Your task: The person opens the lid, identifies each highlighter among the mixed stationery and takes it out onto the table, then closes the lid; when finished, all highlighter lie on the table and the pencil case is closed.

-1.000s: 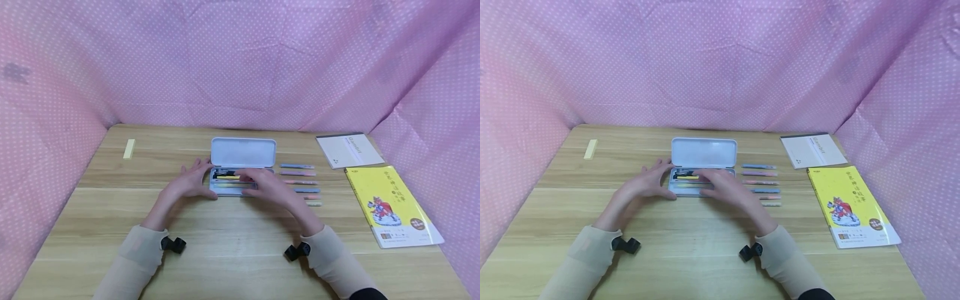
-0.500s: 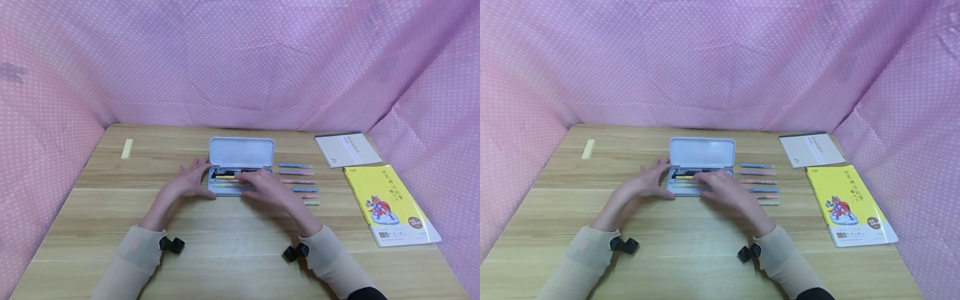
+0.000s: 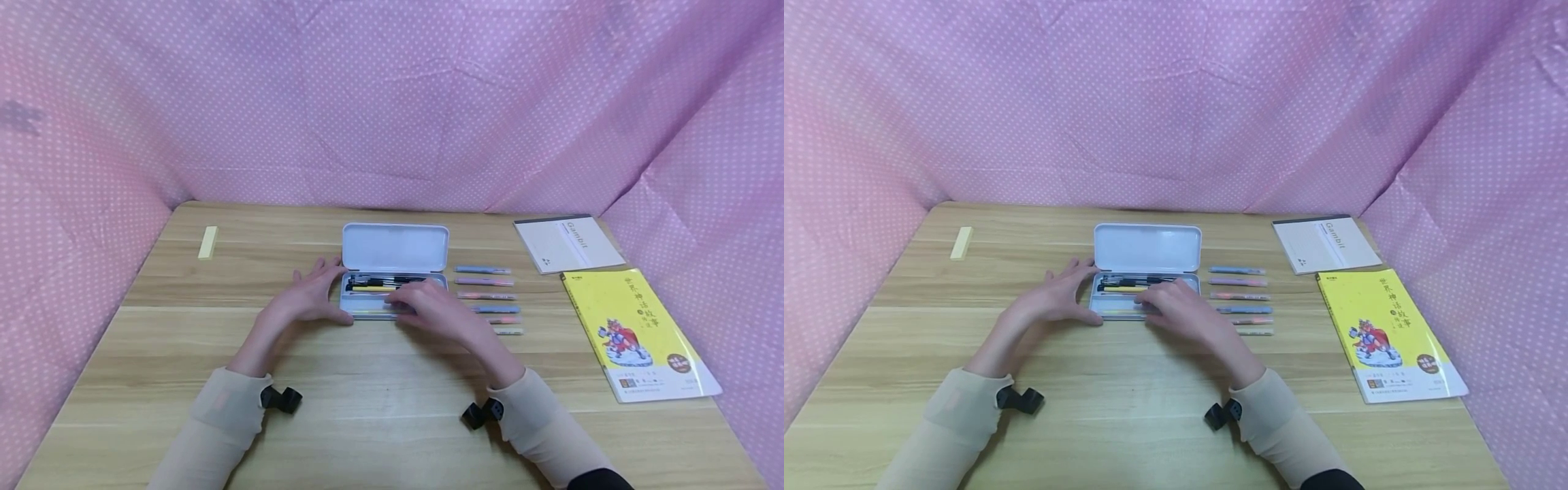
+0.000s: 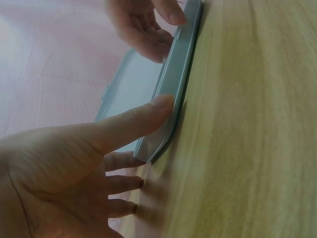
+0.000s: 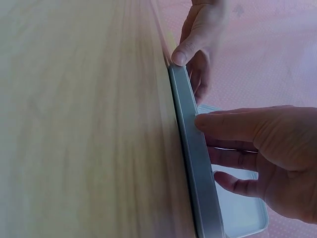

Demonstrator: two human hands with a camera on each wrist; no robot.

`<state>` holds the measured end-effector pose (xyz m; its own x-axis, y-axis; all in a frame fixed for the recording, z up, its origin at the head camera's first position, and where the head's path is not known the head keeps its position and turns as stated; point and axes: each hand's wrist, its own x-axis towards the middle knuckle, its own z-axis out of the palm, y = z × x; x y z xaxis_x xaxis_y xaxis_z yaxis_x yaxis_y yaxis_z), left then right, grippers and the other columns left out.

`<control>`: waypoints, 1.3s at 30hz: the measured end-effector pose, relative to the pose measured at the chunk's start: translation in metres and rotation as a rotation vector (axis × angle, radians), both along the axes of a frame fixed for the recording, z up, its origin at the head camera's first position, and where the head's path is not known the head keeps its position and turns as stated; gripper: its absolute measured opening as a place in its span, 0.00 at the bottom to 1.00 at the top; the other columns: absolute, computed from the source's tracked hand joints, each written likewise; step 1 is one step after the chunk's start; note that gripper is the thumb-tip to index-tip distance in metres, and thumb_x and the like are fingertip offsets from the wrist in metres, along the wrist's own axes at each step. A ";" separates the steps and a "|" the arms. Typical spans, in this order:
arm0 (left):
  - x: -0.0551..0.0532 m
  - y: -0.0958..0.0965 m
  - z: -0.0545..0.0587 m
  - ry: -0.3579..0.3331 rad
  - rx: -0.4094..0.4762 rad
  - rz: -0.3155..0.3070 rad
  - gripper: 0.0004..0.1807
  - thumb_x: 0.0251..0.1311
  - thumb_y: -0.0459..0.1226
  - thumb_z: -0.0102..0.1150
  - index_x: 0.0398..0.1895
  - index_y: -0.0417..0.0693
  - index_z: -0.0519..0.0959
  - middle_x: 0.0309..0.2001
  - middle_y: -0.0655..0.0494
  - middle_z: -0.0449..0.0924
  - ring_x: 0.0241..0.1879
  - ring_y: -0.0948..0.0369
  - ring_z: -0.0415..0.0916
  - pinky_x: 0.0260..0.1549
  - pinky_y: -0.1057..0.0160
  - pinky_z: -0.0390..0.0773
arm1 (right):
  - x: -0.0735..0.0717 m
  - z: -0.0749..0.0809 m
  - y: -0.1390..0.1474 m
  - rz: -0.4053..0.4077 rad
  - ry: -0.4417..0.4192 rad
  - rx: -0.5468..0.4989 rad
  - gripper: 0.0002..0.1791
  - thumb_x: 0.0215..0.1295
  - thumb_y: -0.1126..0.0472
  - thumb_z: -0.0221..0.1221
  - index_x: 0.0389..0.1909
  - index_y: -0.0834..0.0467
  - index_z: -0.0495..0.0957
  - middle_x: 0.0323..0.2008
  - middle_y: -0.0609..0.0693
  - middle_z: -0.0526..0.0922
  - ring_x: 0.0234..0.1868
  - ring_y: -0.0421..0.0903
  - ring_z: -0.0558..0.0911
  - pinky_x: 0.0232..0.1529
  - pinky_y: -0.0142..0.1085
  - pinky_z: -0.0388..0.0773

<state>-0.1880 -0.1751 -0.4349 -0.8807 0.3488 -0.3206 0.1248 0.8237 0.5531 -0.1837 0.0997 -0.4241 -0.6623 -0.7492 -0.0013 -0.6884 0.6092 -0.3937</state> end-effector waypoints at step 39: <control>0.000 -0.001 -0.003 0.005 0.012 0.003 0.59 0.45 0.54 0.79 0.79 0.49 0.59 0.84 0.38 0.39 0.82 0.34 0.31 0.71 0.19 0.29 | 0.003 -0.008 -0.003 -0.032 0.042 0.019 0.11 0.71 0.60 0.64 0.50 0.50 0.87 0.44 0.45 0.87 0.46 0.42 0.83 0.50 0.38 0.82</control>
<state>-0.1884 -0.1760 -0.4383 -0.8832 0.3502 -0.3120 0.1256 0.8175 0.5621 -0.1806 0.0965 -0.4326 -0.6859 -0.7276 0.0132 -0.6841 0.6384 -0.3528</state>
